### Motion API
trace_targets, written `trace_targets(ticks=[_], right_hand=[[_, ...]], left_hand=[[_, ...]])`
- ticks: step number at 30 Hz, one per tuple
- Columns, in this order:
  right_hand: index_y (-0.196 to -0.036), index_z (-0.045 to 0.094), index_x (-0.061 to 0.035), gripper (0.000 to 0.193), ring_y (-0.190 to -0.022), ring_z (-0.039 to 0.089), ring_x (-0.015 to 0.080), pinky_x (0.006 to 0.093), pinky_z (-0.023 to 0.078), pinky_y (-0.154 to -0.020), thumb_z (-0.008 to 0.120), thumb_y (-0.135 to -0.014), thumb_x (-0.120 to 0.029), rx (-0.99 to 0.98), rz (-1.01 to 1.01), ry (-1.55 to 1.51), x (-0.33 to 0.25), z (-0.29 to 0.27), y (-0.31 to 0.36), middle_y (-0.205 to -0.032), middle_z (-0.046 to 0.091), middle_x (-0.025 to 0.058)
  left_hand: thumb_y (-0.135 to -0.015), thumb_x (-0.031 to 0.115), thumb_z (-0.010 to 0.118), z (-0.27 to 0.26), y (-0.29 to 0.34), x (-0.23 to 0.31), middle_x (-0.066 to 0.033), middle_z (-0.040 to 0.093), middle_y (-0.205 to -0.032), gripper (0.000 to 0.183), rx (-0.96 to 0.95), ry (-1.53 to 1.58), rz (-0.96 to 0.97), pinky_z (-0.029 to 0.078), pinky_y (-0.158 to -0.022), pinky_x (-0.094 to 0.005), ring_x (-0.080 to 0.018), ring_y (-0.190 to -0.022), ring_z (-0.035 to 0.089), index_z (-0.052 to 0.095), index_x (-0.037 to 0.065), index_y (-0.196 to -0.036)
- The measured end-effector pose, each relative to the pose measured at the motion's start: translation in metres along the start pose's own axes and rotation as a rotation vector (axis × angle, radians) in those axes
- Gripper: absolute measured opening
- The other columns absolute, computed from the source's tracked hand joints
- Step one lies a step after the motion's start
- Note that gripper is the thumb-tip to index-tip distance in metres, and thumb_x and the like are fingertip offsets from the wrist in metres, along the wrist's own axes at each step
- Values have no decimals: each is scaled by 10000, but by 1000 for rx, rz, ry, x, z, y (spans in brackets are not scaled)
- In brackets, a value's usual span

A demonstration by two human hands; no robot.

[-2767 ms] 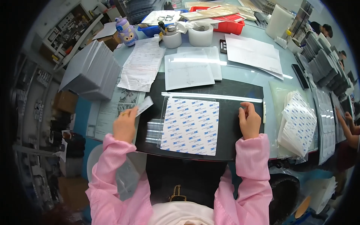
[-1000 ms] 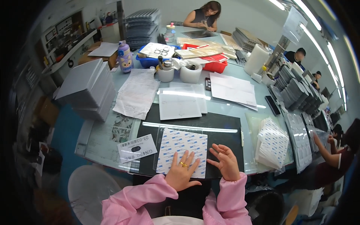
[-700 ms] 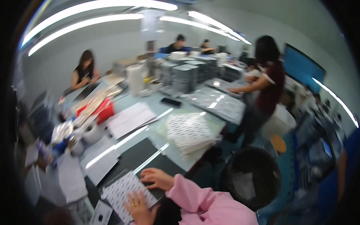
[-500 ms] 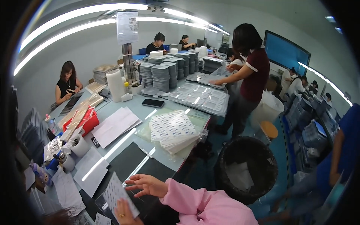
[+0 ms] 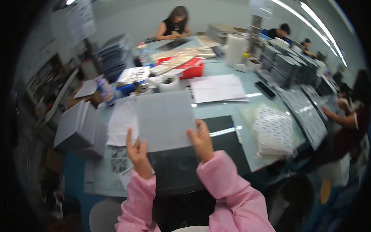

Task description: Applying adhesive sheets and labels to rectangular white components at a manufacturing workbench.

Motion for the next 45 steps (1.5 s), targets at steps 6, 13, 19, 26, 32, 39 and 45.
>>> trace_targets(ticks=[6, 13, 19, 26, 32, 39, 45], right_hand=[[-1331, 488, 4, 468, -992, 632, 261, 348, 486, -877, 643, -920, -159, -67, -102, 338, 67, 36, -88, -1095, 656, 138], [-1254, 543, -19, 460, -1282, 424, 407, 476, 349, -1063, 651, -826, -149, 72, -384, 1128, 86, 35, -74, -1356, 486, 234], [-1217, 569, 28, 413, -1236, 461, 413, 451, 369, -1058, 639, -829, -97, -34, -314, 1098, 103, 16, -81, -1349, 495, 249], [-1277, 531, 26, 525, -1257, 457, 399, 445, 375, -1063, 685, -825, -194, -145, -246, 1066, 103, 3, -85, -1393, 468, 258], [-1295, 525, 11, 713, -1291, 434, 373, 426, 348, -1073, 810, -726, -312, -252, -174, 1182, 69, 10, -85, -1363, 515, 217], [-1186, 640, -33, 527, -1216, 526, 303, 420, 403, -997, 814, -725, -219, -204, -245, 1019, 75, 0, -91, -1269, 623, 143], [-1165, 656, -51, 469, -1219, 525, 312, 427, 404, -994, 796, -746, -210, -182, -298, 1110, 86, -2, -84, -1241, 628, 146]], left_hand=[[-865, 134, 706, -59, -48, -39, -215, 492, -1415, 602, 38, -643, 242, 383, -1076, -377, -339, -1313, 478, 460, -30, -1389], [-697, 341, 841, -39, -39, -72, -237, 545, -1353, 774, -227, -1303, 246, 362, -1094, -425, -376, -1300, 466, 549, -30, -1310], [-735, 195, 803, -35, -58, -79, -157, 634, -1260, 480, -231, -1205, 246, 400, -1046, -419, -313, -1215, 549, 672, 14, -1160], [-753, 165, 774, -6, -85, -102, -159, 648, -1234, 421, -324, -1155, 271, 438, -1014, -411, -327, -1192, 563, 686, 31, -1142], [-761, 152, 758, 0, -85, -101, -161, 659, -1212, 373, -236, -1162, 293, 447, -996, -403, -326, -1166, 582, 704, 34, -1111], [-745, 113, 764, -4, -84, -99, -138, 685, -1158, 289, -162, -1110, 283, 473, -953, -393, -313, -1110, 611, 733, 65, -1028], [-741, 83, 762, -4, -83, -100, -153, 686, -1110, 300, -154, -1128, 362, 484, -926, -397, -326, -1071, 621, 709, 51, -1035]])
Point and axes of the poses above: each hand's wrist, its own y-axis away from the middle knuckle, its own z-axis out of the palm, x = y × z, the point moved 9 cm from there along -y, towards the middle knuckle
